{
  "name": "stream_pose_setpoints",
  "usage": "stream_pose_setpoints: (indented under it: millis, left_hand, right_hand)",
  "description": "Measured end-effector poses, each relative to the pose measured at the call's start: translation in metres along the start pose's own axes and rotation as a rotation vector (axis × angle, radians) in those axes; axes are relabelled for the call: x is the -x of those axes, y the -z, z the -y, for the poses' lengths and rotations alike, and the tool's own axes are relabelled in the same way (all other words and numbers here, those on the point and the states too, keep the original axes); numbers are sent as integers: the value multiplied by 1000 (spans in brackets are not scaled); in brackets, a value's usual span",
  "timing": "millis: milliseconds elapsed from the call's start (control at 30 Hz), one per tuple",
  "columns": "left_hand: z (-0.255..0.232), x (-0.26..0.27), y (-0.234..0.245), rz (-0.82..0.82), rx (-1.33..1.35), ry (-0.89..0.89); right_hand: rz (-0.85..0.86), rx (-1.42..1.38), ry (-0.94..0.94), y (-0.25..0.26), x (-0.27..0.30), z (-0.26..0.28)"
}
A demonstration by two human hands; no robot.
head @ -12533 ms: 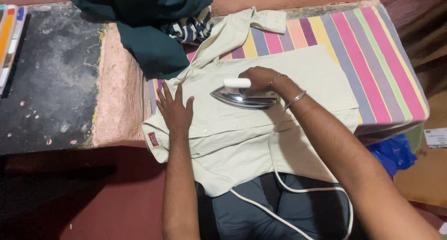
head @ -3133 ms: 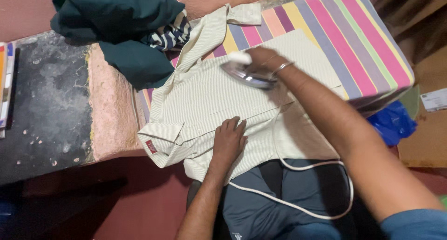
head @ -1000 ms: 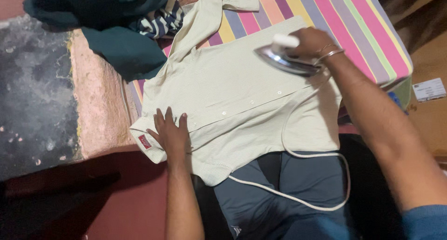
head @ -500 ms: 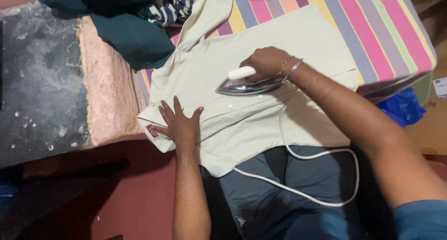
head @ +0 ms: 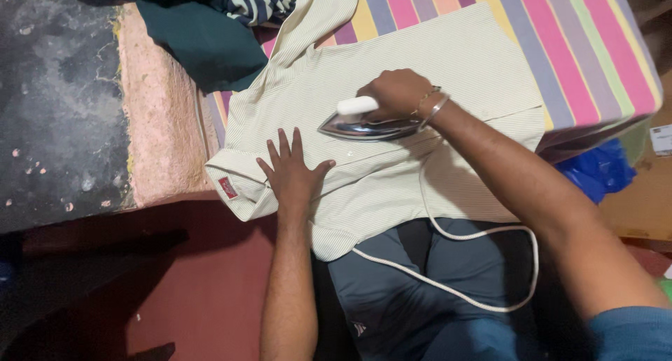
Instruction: The person irons a light-colored striped shirt on a striped ironing board, smoothing the fabric and moving the iron across the front and sleeves. The person then folds the shirt and places it aside before picking up a dark green garment and a striped cloth.
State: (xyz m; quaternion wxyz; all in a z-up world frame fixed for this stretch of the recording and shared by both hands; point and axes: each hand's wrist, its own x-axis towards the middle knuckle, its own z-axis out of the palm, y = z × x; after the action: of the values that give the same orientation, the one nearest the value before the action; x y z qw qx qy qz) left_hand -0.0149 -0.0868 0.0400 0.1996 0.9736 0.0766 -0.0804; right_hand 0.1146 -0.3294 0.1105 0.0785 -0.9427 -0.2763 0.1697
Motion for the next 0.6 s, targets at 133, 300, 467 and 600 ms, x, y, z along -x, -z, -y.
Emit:
stream_pose_setpoints:
  millis: [133, 300, 467, 600]
  left_hand:
    - [1, -1, -2, 8, -12, 17]
    - [-4, -1, 5, 15, 16, 36]
    - [-1, 3, 13, -154, 170, 40]
    - [13, 1, 13, -372, 215, 90]
  right_hand:
    - [34, 3, 47, -1, -20, 28]
    - [-108, -4, 20, -7, -43, 41]
    - [-26, -29, 57, -4, -45, 46]
    - [44, 10, 122, -1, -37, 52]
